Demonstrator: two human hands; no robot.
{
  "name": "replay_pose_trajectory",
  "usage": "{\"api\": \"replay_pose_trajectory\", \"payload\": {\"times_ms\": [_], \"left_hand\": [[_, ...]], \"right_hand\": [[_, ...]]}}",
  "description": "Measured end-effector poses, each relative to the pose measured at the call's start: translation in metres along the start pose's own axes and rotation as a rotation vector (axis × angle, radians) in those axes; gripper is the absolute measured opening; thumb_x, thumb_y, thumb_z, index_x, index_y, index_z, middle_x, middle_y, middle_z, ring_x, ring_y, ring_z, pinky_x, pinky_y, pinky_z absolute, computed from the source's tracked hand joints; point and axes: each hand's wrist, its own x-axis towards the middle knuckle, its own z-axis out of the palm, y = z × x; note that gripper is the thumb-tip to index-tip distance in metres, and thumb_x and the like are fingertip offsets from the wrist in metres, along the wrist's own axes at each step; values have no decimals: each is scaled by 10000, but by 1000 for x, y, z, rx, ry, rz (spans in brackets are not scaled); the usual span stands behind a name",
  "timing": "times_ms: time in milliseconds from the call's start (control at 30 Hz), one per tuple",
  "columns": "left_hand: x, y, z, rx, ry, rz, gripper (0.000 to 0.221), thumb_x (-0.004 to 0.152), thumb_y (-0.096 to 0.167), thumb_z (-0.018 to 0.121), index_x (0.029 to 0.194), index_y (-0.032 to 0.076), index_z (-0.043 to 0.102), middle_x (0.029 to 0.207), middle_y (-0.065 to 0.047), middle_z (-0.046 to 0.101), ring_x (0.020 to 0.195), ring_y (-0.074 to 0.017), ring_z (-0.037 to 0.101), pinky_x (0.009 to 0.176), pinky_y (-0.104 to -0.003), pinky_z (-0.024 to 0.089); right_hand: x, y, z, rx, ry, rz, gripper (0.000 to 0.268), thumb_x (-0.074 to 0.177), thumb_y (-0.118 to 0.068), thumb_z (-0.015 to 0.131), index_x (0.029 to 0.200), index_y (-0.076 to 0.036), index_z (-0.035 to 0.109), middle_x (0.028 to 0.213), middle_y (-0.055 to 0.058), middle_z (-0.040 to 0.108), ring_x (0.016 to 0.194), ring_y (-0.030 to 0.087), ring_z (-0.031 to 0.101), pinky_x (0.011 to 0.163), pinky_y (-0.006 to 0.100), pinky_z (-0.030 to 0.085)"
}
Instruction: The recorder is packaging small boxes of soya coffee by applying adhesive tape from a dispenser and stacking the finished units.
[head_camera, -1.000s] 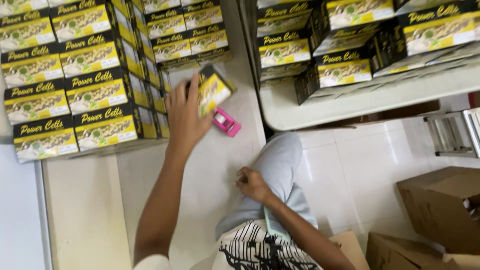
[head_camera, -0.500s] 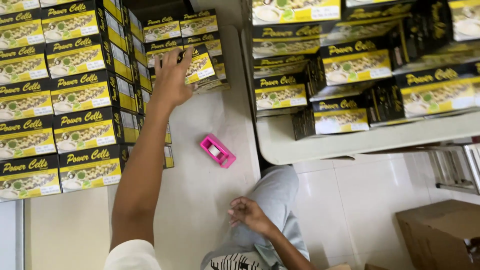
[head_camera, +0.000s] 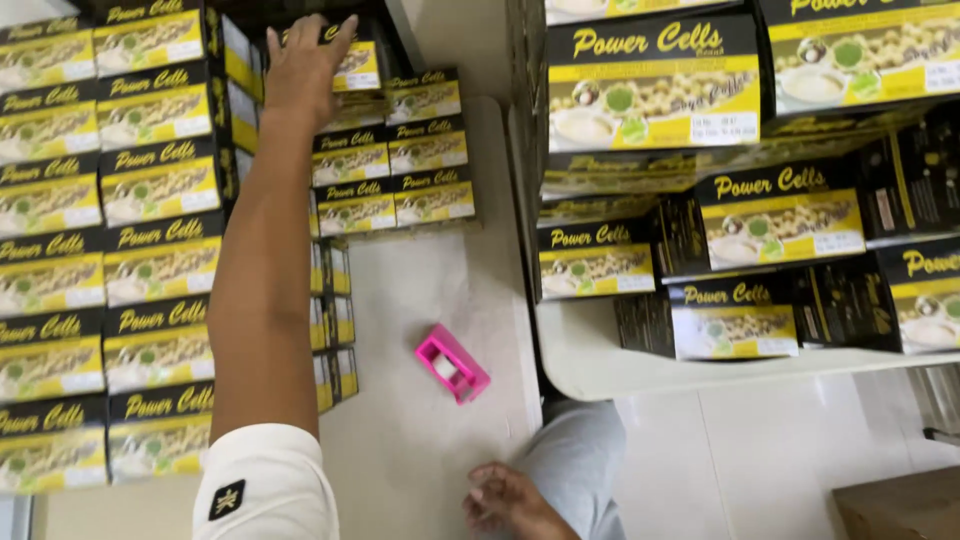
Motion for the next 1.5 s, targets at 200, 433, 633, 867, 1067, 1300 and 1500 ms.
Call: {"api": "replay_pose_trajectory", "payload": {"times_ms": [200, 433, 633, 867, 1067, 1300, 1500], "left_hand": [[6, -31, 42, -103, -134, -102, 1193, 627, -18, 890, 1647, 303, 362, 1566, -168, 418, 1476, -370, 359, 1205, -581, 256], [2, -43, 44, -25, -116, -95, 1205, 651, -71, 861, 1675, 297, 344, 1588, -180, 406, 1479, -393, 343, 1198, -546, 285], [4, -39, 42, -58, -198, -143, 1225, 665, -89, 846, 1676, 341, 306, 1637, -132, 358, 1520, -366, 295, 1219, -519, 292], [4, -30, 59, -20, -113, -275, 1033, 800, -83, 715, 1671, 244, 266, 1680, -194, 285, 1535, -409, 253, 1186, -549, 324], [-73, 171, -68, -535, 1105, -477, 560, 1108, -32, 595, 1588, 42, 317, 1603, -152, 422, 1470, -273, 443, 1264, -401, 357], [-112, 436, -201, -857, 618, 501, 471, 1013, 267, 849, 1373, 82, 609, 1472, -118, 527, 1317, -310, 539, 1104, -420, 471], [-68, 476, -148, -396, 138, 411, 1001, 837, 667, 716, 1538, 48, 361, 1573, -271, 295, 1475, -427, 276, 1213, -600, 229]], "right_hand": [[13, 4, -9, 192, 82, 173, 355, 1006, -152, 704, 1315, -93, 538, 1023, 129, 706, 894, 246, 721, 793, 369, 603], [12, -4, -1, 217, 46, 172, 373, 991, -148, 690, 1319, -72, 529, 1036, 129, 696, 910, 236, 719, 811, 378, 614], [7, -15, 7, 261, 41, 171, 369, 990, -153, 684, 1312, -63, 530, 1039, 142, 696, 923, 236, 719, 824, 374, 617], [-2, -22, 13, 206, -15, 58, 333, 1015, -127, 656, 1319, -80, 528, 1075, 130, 694, 964, 223, 702, 855, 365, 594], [-9, -28, 20, 162, -7, -11, 285, 1026, -80, 630, 1298, -79, 546, 1073, 127, 690, 977, 236, 695, 864, 395, 588], [-12, 0, -1, 173, 26, -130, 256, 1027, -123, 643, 1258, -57, 555, 1085, 115, 686, 1010, 233, 699, 891, 420, 599], [-59, 2, -3, 112, 20, -246, 260, 1034, -139, 597, 1261, -24, 547, 1052, 147, 682, 938, 255, 707, 862, 414, 613]]}}
